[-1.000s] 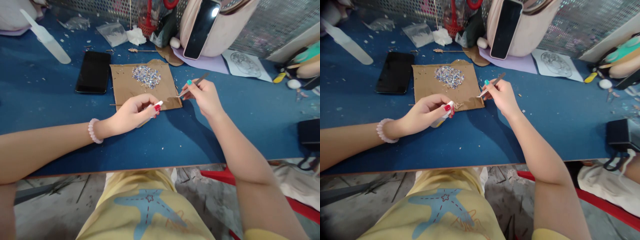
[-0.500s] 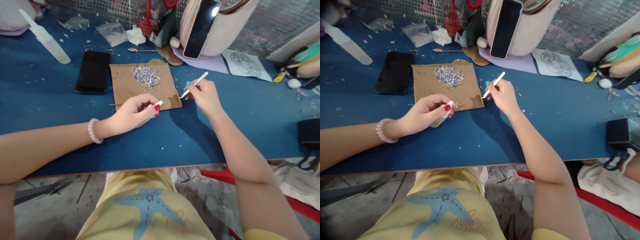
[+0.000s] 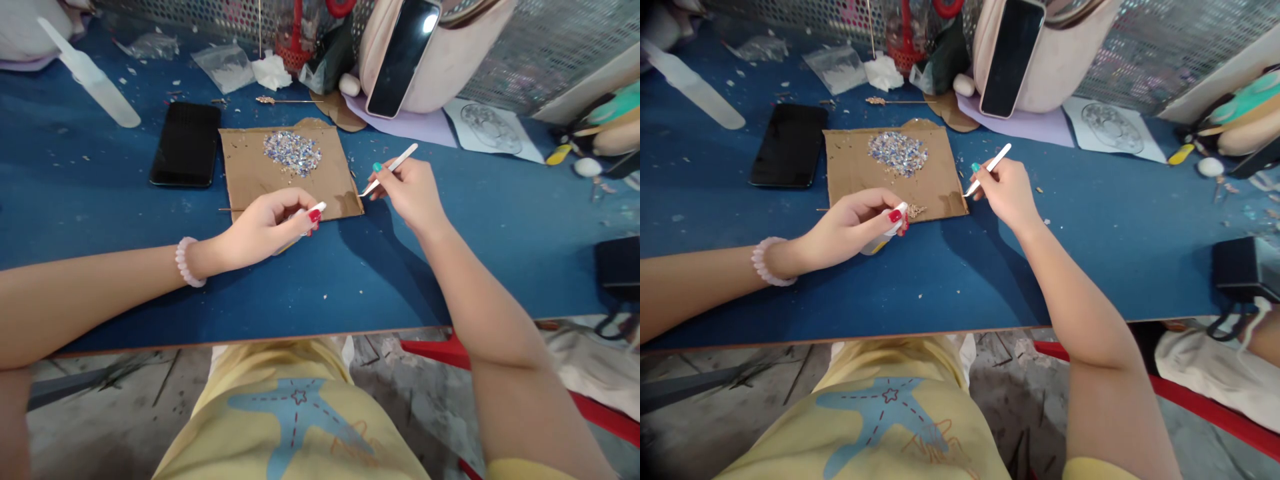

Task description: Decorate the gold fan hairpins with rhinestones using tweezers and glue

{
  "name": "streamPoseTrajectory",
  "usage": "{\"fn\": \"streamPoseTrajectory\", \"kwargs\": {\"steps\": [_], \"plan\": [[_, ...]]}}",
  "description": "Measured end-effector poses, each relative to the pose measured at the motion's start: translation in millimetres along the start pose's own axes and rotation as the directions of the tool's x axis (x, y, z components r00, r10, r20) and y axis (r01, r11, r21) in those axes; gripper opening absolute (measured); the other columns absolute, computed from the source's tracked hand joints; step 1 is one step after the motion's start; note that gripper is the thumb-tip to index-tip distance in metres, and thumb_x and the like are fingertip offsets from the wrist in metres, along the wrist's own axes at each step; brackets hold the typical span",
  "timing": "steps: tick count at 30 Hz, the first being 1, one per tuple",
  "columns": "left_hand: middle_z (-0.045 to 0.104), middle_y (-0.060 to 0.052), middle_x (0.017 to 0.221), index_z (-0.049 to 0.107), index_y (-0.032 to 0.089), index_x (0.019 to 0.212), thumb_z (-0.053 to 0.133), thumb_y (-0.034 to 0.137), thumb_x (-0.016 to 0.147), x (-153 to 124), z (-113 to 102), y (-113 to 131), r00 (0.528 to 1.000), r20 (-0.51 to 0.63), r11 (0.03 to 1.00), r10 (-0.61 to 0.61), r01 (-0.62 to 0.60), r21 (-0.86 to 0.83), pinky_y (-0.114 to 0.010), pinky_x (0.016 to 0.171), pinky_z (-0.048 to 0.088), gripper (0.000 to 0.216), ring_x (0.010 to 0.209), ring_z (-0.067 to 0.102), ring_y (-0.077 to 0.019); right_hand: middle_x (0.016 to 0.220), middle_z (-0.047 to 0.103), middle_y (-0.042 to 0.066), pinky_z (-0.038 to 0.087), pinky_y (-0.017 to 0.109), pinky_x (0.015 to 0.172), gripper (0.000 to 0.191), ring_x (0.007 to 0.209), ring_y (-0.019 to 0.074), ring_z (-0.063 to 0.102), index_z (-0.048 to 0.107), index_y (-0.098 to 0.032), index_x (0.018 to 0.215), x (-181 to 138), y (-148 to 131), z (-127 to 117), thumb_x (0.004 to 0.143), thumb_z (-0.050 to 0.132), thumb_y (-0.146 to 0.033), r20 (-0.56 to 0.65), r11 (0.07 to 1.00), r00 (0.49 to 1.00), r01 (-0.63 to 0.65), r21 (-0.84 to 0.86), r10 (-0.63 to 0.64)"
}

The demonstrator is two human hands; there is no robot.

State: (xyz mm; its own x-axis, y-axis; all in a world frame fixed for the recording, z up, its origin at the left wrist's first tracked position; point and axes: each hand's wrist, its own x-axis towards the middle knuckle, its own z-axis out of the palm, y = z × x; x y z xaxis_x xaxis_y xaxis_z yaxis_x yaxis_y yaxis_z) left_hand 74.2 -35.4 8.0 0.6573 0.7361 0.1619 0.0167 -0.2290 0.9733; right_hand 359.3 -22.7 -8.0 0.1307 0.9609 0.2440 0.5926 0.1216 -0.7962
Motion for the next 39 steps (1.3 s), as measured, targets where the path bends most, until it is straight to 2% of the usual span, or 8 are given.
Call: {"fn": "streamPoseTrajectory", "kwargs": {"steps": [6,13,17,22,26,32,36,39], "plan": [[0.068,-0.004,0.079,0.065,0.016,0.088,0.068,0.047,0.092,0.2,-0.4,-0.5,1.000,0.010,1.000,0.001,-0.001,0.005,-0.024,0.065,0.051,0.032,0.070,0.061,-0.0136,0.062,0.064,0.002,0.066,0.047,0.067,0.055,0.056,0.0205,0.068,0.067,-0.023,0.075,0.1,1.9,2.2,0.081,0.065,-0.079,0.022,0.999,1.000,-0.011,0.038,0.010],[0.067,-0.004,0.078,0.065,0.015,0.087,0.069,0.048,0.091,1.9,-0.5,-1.9,1.000,-0.010,1.000,-0.016,0.016,-0.024,-0.024,0.066,0.051,0.033,0.069,0.061,-0.0135,0.067,0.066,0.003,0.065,0.043,0.069,0.045,0.060,0.0194,0.069,0.064,-0.022,0.079,1.7,2.7,-0.4,0.088,0.066,-0.066,0.082,0.998,0.996,-0.050,0.033,0.047],[0.067,-0.003,0.077,0.064,0.015,0.086,0.070,0.046,0.090,4.3,0.3,-0.6,0.999,-0.036,0.998,-0.037,0.035,-0.058,-0.025,0.070,0.053,0.032,0.070,0.062,-0.0130,0.063,0.065,0.002,0.063,0.037,0.062,0.043,0.054,0.0165,0.067,0.063,-0.020,0.077,1.5,-2.6,-2.0,0.090,0.066,-0.061,0.089,0.996,0.992,-0.090,0.001,0.090],[0.064,-0.001,0.074,0.062,0.015,0.084,0.067,0.042,0.091,5.5,1.5,1.3,0.995,-0.054,0.995,-0.084,0.081,-0.065,-0.022,0.067,0.049,0.028,0.067,0.059,-0.0111,0.060,0.066,0.003,0.057,0.030,0.052,0.036,0.049,0.0136,0.065,0.062,-0.018,0.072,0.7,-10.4,-3.4,0.093,0.069,-0.046,0.096,0.990,0.986,-0.136,-0.024,0.138],[0.065,-0.002,0.075,0.061,0.016,0.083,0.063,0.041,0.092,5.7,1.0,0.6,0.988,-0.064,0.990,-0.138,0.137,-0.017,-0.021,0.062,0.047,0.027,0.066,0.059,-0.0117,0.057,0.067,0.002,0.054,0.027,0.049,0.035,0.046,0.0128,0.064,0.062,-0.018,0.068,1.7,-12.0,-5.7,0.093,0.071,-0.042,0.109,0.986,0.980,-0.167,-0.009,0.167],[0.065,-0.003,0.074,0.062,0.016,0.081,0.063,0.044,0.092,5.5,0.3,0.5,0.985,-0.060,0.987,-0.161,0.161,-0.002,-0.021,0.057,0.045,0.030,0.064,0.058,-0.0117,0.054,0.066,0.002,0.054,0.025,0.045,0.042,0.045,0.0118,0.063,0.065,-0.018,0.065,3.9,-9.1,-13.8,0.084,0.079,-0.053,0.129,0.976,0.976,-0.191,0.101,0.177],[0.066,-0.002,0.076,0.062,0.015,0.083,0.066,0.044,0.090,5.6,0.2,1.0,0.989,-0.045,0.990,-0.139,0.138,-0.034,-0.021,0.062,0.047,0.029,0.066,0.059,-0.0111,0.059,0.069,0.002,0.056,0.023,0.046,0.049,0.047,0.0114,0.065,0.066,-0.018,0.068,3.8,-7.2,-14.0,0.074,0.082,-0.064,0.189,0.952,0.969,-0.199,0.233,0.156],[0.066,-0.002,0.076,0.063,0.016,0.085,0.068,0.047,0.087,5.2,-0.5,0.5,0.993,-0.026,0.991,-0.118,0.116,-0.061,-0.023,0.066,0.049,0.032,0.069,0.061,-0.0121,0.064,0.071,0.002,0.059,0.023,0.051,0.053,0.053,0.0119,0.068,0.067,-0.018,0.072,0.8,-11.0,-10.3,0.069,0.083,-0.069,0.240,0.923,0.967,-0.163,0.347,0.081]]}}
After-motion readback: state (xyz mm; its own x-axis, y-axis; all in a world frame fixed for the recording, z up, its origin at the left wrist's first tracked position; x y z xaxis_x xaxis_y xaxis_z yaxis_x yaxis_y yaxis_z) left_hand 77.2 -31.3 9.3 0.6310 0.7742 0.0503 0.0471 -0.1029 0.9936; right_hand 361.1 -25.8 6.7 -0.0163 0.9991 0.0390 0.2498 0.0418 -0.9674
